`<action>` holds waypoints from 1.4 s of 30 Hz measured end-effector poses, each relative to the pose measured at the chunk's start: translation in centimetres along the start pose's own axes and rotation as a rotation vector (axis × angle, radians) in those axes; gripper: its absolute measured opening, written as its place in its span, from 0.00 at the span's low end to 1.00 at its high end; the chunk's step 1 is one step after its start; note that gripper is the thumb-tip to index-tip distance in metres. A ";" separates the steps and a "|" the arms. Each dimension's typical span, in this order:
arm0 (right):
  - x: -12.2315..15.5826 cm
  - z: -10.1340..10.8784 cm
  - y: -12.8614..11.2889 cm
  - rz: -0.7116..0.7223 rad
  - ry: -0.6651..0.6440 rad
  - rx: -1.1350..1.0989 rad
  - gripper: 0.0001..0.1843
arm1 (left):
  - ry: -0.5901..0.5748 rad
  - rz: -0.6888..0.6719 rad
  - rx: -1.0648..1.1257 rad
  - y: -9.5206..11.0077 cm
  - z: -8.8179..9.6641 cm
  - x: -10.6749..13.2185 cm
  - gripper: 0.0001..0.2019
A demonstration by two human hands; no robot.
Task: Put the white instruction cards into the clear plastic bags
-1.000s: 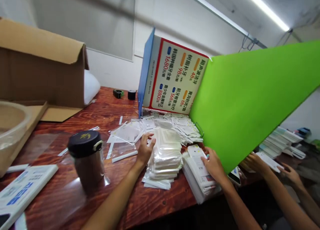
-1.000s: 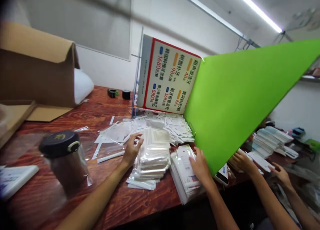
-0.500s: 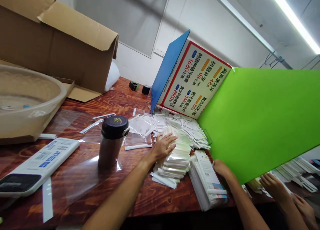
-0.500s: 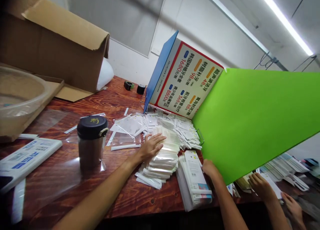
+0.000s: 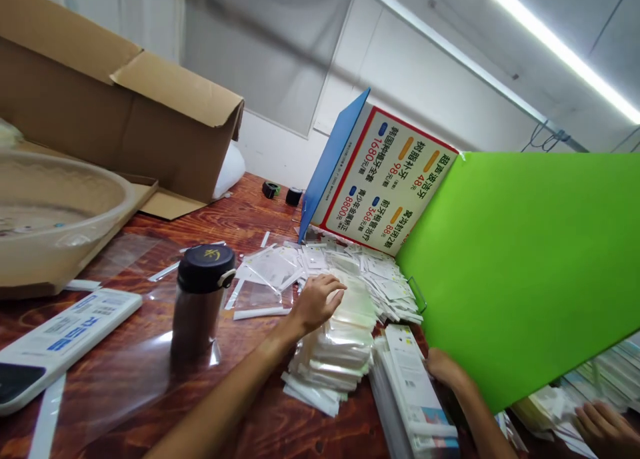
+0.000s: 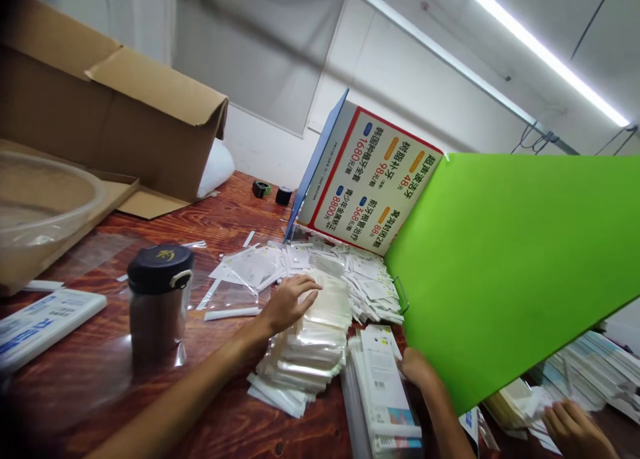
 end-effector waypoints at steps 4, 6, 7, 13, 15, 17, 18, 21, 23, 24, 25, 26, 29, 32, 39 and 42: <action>0.2 0.0 -0.5 0.115 -0.081 -0.119 0.11 | 0.017 0.204 -0.172 0.9 -1.3 -4.9 0.13; 0.0 -0.1 -0.5 0.101 -0.079 -0.121 0.08 | 0.019 0.339 -0.224 0.8 -2.4 -7.4 0.15; -0.2 -0.2 -0.4 0.082 -0.074 -0.112 0.07 | 0.016 0.388 -0.237 0.5 -2.9 -8.3 0.16; 0.2 -0.7 0.0 0.020 0.026 -0.049 0.05 | -0.134 0.531 -0.208 -2.3 -5.1 -9.7 0.08; 0.7 -0.6 -0.2 0.018 0.071 -0.018 0.10 | -0.170 0.554 -0.173 -2.8 -5.0 -9.5 0.07; 1.3 -0.2 -0.5 0.016 0.110 0.012 0.13 | -0.173 0.582 -0.143 -2.9 -4.8 -9.4 0.09; 1.5 0.0 -0.7 0.014 0.126 0.029 0.13 | -0.165 0.596 -0.130 -2.9 -4.7 -9.4 0.10; 2.1 1.1 -0.8 0.011 0.176 0.063 0.10 | -0.109 0.639 -0.097 -2.3 -4.2 -9.1 0.06; 2.4 2.0 -0.8 0.016 0.225 0.038 0.08 | -0.053 0.659 -0.067 -1.9 -3.9 -8.7 0.04; 2.5 2.5 -0.7 0.019 0.258 0.010 0.08 | -0.020 0.666 -0.047 -1.8 -3.8 -8.3 0.04; 2.7 3.0 -0.7 0.018 0.293 -0.017 0.08 | 0.013 0.670 -0.021 -1.8 -3.7 -8.0 0.04; 2.9 3.5 -0.7 0.021 0.336 -0.042 0.10 | 0.045 0.672 0.012 -1.9 -3.6 -7.5 0.04; 3.3 4.8 -0.8 0.081 0.551 -0.112 0.12 | 0.119 0.657 0.131 -2.3 -3.3 -6.1 0.10; 2.8 5.6 -1.3 0.163 0.727 -0.385 0.13 | 0.224 0.619 0.365 -2.9 -2.9 -4.8 0.21; -2.4 6.2 -4.0 0.452 0.364 -1.370 0.25 | 0.288 0.603 0.765 -3.8 -2.8 -2.4 0.22; -4.5 6.2 -4.6 0.501 0.369 -1.504 0.23 | 0.318 0.633 0.781 -4.4 -3.3 -1.5 0.23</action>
Point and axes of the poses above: each hand's wrist, its own x-axis away from the middle knuckle, its own z-axis out of the back of the hand, y = z × x, the point moved 1 cm from there along -x, towards the middle knuckle, and after that the axes turned 8 degrees about z, right-handed, at the moved point
